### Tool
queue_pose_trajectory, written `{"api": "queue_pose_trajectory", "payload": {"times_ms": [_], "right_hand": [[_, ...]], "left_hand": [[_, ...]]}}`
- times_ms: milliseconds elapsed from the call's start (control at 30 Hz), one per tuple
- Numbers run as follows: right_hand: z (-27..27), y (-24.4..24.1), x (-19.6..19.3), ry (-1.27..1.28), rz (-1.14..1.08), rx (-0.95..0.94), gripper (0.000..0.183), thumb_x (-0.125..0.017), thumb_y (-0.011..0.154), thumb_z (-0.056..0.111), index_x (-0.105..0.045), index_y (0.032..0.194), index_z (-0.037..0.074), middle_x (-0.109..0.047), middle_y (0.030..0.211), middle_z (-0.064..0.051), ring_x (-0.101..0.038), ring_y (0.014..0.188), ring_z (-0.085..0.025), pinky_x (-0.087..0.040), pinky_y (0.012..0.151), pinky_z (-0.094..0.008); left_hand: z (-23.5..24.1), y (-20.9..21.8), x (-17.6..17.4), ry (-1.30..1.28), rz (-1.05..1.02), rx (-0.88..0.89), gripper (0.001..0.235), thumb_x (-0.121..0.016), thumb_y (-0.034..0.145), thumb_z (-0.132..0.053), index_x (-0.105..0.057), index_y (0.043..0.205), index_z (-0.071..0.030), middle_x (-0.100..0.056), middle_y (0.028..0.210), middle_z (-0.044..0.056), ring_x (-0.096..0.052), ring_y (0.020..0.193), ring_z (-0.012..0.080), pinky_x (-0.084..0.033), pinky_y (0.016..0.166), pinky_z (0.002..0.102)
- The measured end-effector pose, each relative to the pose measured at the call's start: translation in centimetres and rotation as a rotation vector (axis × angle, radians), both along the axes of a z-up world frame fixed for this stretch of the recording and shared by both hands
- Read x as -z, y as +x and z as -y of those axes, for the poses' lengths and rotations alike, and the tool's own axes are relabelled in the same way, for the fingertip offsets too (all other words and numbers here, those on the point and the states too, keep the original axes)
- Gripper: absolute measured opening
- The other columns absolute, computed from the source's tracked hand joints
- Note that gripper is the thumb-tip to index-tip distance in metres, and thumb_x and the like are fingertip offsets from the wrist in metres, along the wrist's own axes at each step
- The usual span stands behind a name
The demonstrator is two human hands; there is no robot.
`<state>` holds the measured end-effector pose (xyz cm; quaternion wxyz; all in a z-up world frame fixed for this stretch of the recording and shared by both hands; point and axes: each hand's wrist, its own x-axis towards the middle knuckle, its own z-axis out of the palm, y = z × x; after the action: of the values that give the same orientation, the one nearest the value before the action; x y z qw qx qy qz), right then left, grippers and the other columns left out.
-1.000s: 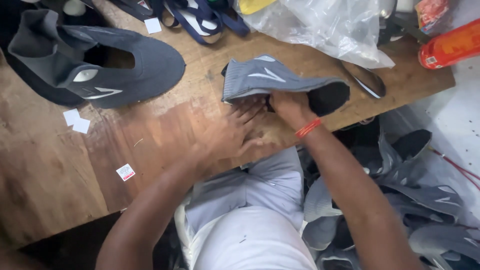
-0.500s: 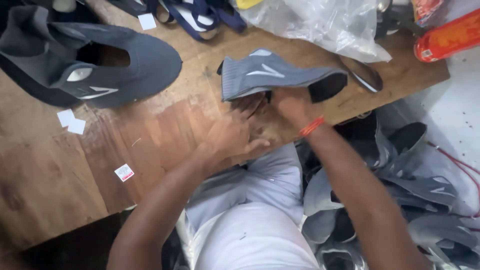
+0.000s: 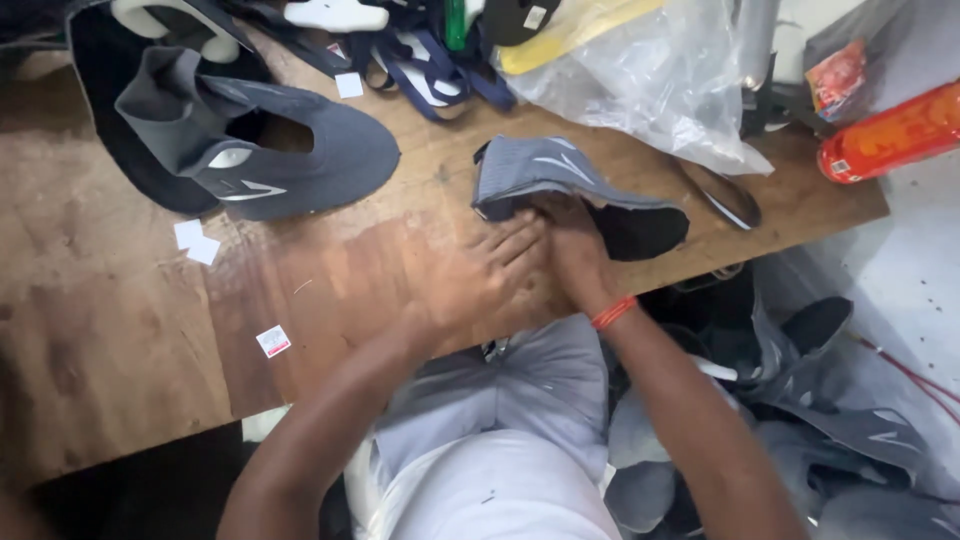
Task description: Inspecting and manually assembling shoe upper components at a workstation.
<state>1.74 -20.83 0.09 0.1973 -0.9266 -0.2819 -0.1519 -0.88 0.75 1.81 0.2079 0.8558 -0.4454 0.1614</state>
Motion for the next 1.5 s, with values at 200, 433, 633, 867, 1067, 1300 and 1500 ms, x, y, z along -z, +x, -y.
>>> {"api": "queue_pose_trajectory", "payload": {"times_ms": [200, 433, 633, 867, 1067, 1300, 1500], "right_hand": [[-2.6, -4.6, 0.4, 0.039, -0.134, 0.07, 0.033, -0.063, 0.088, 0.01, -0.065, 0.121, 0.007, -0.06, 0.143, -0.023, -0.055, 0.131, -0.041, -0.049, 0.104, -0.046], [-7.5, -9.6, 0.8, 0.085, -0.111, -0.155, 0.024, -0.065, 0.094, 0.014, -0.068, 0.118, 0.01, -0.063, 0.129, -0.014, -0.058, 0.127, -0.036, -0.047, 0.108, -0.051], [-6.0, -7.9, 1.3, 0.161, -0.06, -0.129, 0.03, -0.064, 0.089, 0.01, -0.07, 0.118, 0.005, -0.063, 0.135, -0.014, -0.058, 0.131, -0.035, -0.047, 0.112, -0.047], [-4.7, -7.9, -2.2, 0.27, 0.018, 0.067, 0.018, -0.067, 0.091, 0.004, -0.071, 0.109, 0.003, -0.069, 0.122, -0.014, -0.064, 0.122, -0.035, -0.051, 0.108, -0.046], [-4.5, -8.3, -2.1, 0.291, -0.066, 0.104, 0.021, -0.068, 0.09, 0.006, -0.07, 0.111, 0.003, -0.07, 0.121, -0.015, -0.065, 0.119, -0.035, -0.052, 0.104, -0.045], [-0.8, -7.2, -7.2, 0.317, 0.093, 0.151, 0.058, -0.064, 0.089, 0.006, -0.052, 0.144, -0.007, -0.058, 0.142, -0.028, -0.057, 0.131, -0.045, -0.047, 0.108, -0.048], [2.3, -9.1, -10.2, 0.242, -0.02, 0.034, 0.051, -0.06, 0.09, 0.006, -0.061, 0.141, 0.003, -0.063, 0.142, -0.022, -0.064, 0.13, -0.038, -0.054, 0.104, -0.043]], "left_hand": [[1.2, 3.3, -8.4, -0.028, -0.145, -0.548, 0.074, -0.066, 0.085, -0.009, -0.041, 0.155, -0.006, -0.048, 0.153, 0.028, -0.06, 0.114, 0.0427, -0.054, 0.092, 0.048], [10.7, -1.9, -10.2, 0.258, -0.598, -0.17, 0.042, -0.059, 0.101, -0.036, -0.063, 0.136, -0.014, -0.071, 0.122, 0.017, -0.071, 0.105, 0.0363, -0.058, 0.09, 0.049], [9.1, -4.4, -14.0, -0.14, -0.607, 0.425, 0.037, -0.064, 0.093, -0.04, -0.07, 0.116, -0.012, -0.068, 0.123, 0.013, -0.07, 0.102, 0.0321, -0.058, 0.078, 0.045], [-11.0, 8.9, -3.8, 0.003, -0.45, -1.113, 0.042, -0.062, 0.097, -0.041, -0.067, 0.107, -0.001, -0.069, 0.105, 0.023, -0.069, 0.089, 0.0411, -0.055, 0.071, 0.05], [-14.3, 5.5, -5.5, 0.1, -0.195, -0.996, 0.053, -0.059, 0.106, -0.05, -0.074, 0.093, -0.001, -0.067, 0.11, 0.027, -0.07, 0.085, 0.0415, -0.057, 0.073, 0.049], [-3.6, -2.8, -12.1, 0.003, -0.459, -0.391, 0.032, -0.061, 0.1, -0.039, -0.075, 0.093, -0.011, -0.07, 0.092, 0.016, -0.068, 0.07, 0.0375, -0.054, 0.064, 0.05], [-0.2, -5.6, -9.2, -0.284, -0.433, 0.03, 0.021, -0.07, 0.098, -0.029, -0.068, 0.102, -0.008, -0.068, 0.098, 0.012, -0.069, 0.084, 0.0334, -0.057, 0.073, 0.043]]}}
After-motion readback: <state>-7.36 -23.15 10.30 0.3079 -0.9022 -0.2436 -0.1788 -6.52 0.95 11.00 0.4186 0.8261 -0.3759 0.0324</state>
